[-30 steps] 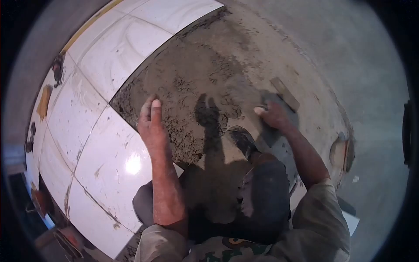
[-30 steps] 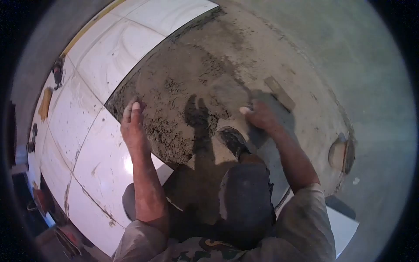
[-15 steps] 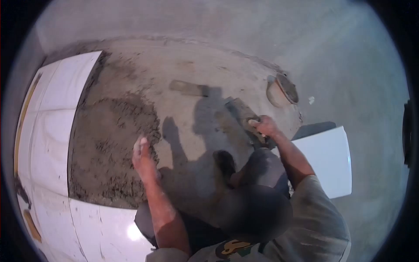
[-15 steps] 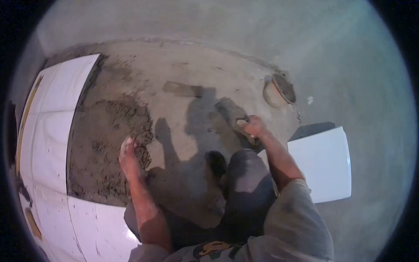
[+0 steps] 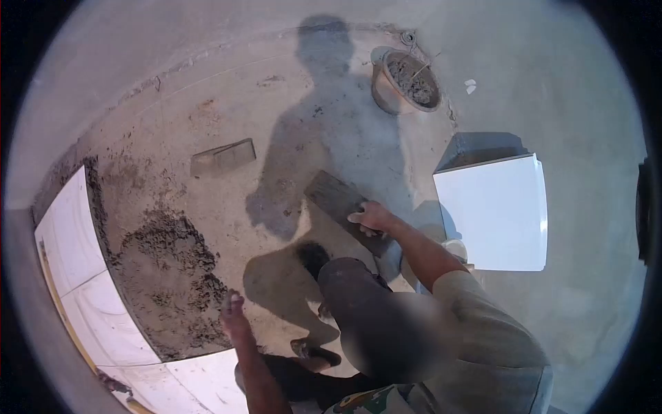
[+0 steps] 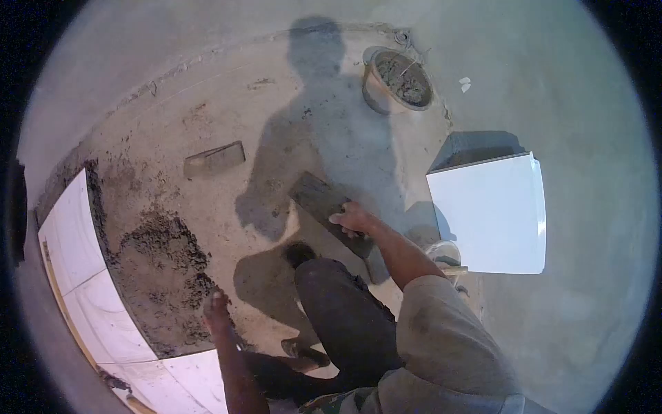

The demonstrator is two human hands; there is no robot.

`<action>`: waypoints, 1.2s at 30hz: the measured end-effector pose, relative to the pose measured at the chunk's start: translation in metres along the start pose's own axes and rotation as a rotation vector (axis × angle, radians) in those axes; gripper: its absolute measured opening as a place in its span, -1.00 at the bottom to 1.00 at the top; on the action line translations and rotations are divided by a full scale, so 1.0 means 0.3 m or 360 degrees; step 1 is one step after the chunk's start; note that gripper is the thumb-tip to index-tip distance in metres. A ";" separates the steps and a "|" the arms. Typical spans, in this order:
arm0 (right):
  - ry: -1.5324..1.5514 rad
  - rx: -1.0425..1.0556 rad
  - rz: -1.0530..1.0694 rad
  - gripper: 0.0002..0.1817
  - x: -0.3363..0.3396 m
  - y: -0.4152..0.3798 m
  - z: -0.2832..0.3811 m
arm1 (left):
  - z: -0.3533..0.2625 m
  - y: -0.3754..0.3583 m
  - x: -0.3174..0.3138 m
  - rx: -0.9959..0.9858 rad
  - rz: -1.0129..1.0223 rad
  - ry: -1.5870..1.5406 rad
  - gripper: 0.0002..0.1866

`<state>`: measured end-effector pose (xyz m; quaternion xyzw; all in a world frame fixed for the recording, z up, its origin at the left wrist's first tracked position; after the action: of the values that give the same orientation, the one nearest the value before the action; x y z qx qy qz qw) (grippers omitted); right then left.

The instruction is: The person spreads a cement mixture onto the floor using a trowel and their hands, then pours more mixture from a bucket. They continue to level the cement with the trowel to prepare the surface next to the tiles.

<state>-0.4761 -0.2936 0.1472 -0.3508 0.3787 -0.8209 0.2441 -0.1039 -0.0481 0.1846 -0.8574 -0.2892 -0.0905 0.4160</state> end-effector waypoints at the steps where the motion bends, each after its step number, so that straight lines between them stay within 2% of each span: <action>1: 0.0069 -0.0202 -0.0010 -0.50 0.063 -0.091 0.021 | -0.105 -0.069 -0.034 0.0023 0.0054 0.0006 -0.57; 2: 0.0128 -0.0405 -0.0013 -0.52 0.119 -0.175 0.026 | -0.180 -0.110 -0.049 0.0049 0.0045 0.0047 -0.57; 3: 0.0078 -0.0473 -0.0064 -0.55 0.170 -0.229 -0.001 | -0.243 -0.132 -0.071 -0.0029 0.0121 -0.0028 -0.57; 4: 0.0032 -0.0533 -0.0132 -0.58 0.220 -0.272 -0.035 | -0.322 -0.146 -0.088 -0.0123 0.0206 -0.0110 -0.56; 6: 0.0204 -0.0628 -0.0119 -0.49 0.322 -0.366 -0.072 | -0.517 -0.166 -0.125 -0.0208 0.0224 -0.0116 -0.56; 8: 0.0248 -0.0656 -0.0208 -0.52 0.429 -0.492 -0.015 | -0.693 -0.191 -0.160 -0.0306 0.0228 -0.0103 -0.55; 11: 0.0383 -0.0734 -0.0244 -0.57 0.591 -0.573 0.037 | -0.841 -0.175 -0.193 -0.0374 0.0387 -0.0082 -0.54; 13: 0.0523 -0.0785 -0.0225 -0.59 0.673 -0.615 0.099 | -0.949 -0.192 -0.224 -0.0420 0.0368 0.0010 -0.52; 15: 0.0338 -0.1009 -0.0246 -0.61 0.779 -0.632 0.153 | -1.002 -0.164 -0.259 -0.0428 0.0405 0.0154 -0.50; 16: 0.0332 -0.0907 -0.0443 -0.62 0.794 -0.604 0.095 | -1.043 -0.156 -0.279 -0.0452 0.0415 0.0175 -0.50; 17: 0.0360 -0.0905 -0.0445 -0.62 0.831 -0.574 0.032 | -1.084 -0.150 -0.305 -0.0523 0.0428 0.0272 -0.50; 19: -0.0157 -0.0780 -0.0676 -0.49 0.939 -0.561 0.065 | -1.134 -0.124 -0.386 -0.0596 0.0453 0.0397 -0.50; 20: -0.0179 -0.0774 -0.0774 -0.34 0.961 -0.436 -0.134 | -1.131 -0.099 -0.449 -0.0579 0.0471 0.0380 -0.51; 21: -0.0168 -0.0778 -0.0772 -0.34 1.015 -0.411 -0.110 | -1.147 -0.075 -0.523 -0.0565 0.0480 0.0350 -0.51; 23: -0.0513 -0.0677 -0.0795 -0.36 1.157 -0.359 0.017 | -1.255 -0.093 -0.688 -0.0519 0.0510 0.0434 -0.48; 25: -0.0598 -0.0645 -0.0790 -0.38 1.289 -0.166 -0.027 | -1.292 -0.056 -0.896 -0.0725 0.0563 0.0698 -0.43; 27: -0.0633 -0.0692 -0.0830 -0.42 1.385 -0.003 -0.020 | -1.251 0.017 -1.151 -0.0680 0.0590 0.0671 -0.35; 28: -0.0783 -0.0660 -0.0726 -0.46 1.440 0.086 -0.026 | -1.268 0.038 -1.299 -0.0682 0.0597 0.0679 -0.31; 29: -0.0792 -0.0665 -0.0683 -0.46 1.497 0.172 -0.022 | -1.266 0.077 -1.454 -0.0792 0.0607 0.0663 -0.25; 30: -0.0937 -0.0537 -0.0664 -0.48 1.533 0.239 -0.014 | -1.253 0.101 -1.590 -0.0880 0.0617 0.0651 -0.18; 32: -0.1099 -0.0394 -0.0592 -0.50 1.600 0.374 0.025 | -1.318 0.140 -1.858 -0.0794 0.0710 0.0629 -0.05; 35: -0.1140 -0.0318 -0.0515 -0.53 1.676 0.534 0.058 | -1.328 0.213 -2.173 -0.0670 0.0583 0.0661 -0.02; 36: -0.1168 -0.0252 -0.0496 -0.55 1.696 0.576 0.058 | -1.289 0.249 -2.264 -0.0742 0.0300 0.0579 0.00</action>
<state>-0.7624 -0.7430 0.2173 -0.6915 0.2708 -0.6366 0.2078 -0.5827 -0.6663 0.1131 -0.9225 -0.1007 -0.2675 0.2595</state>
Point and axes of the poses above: each hand's wrist, its own y-axis towards the middle knuckle, its own x-axis out of the back of the hand, z = x × y, the point moved 1 cm from there along y, towards the middle knuckle, and after that the axes turned 1 degree about -z, right-handed, at the moved point
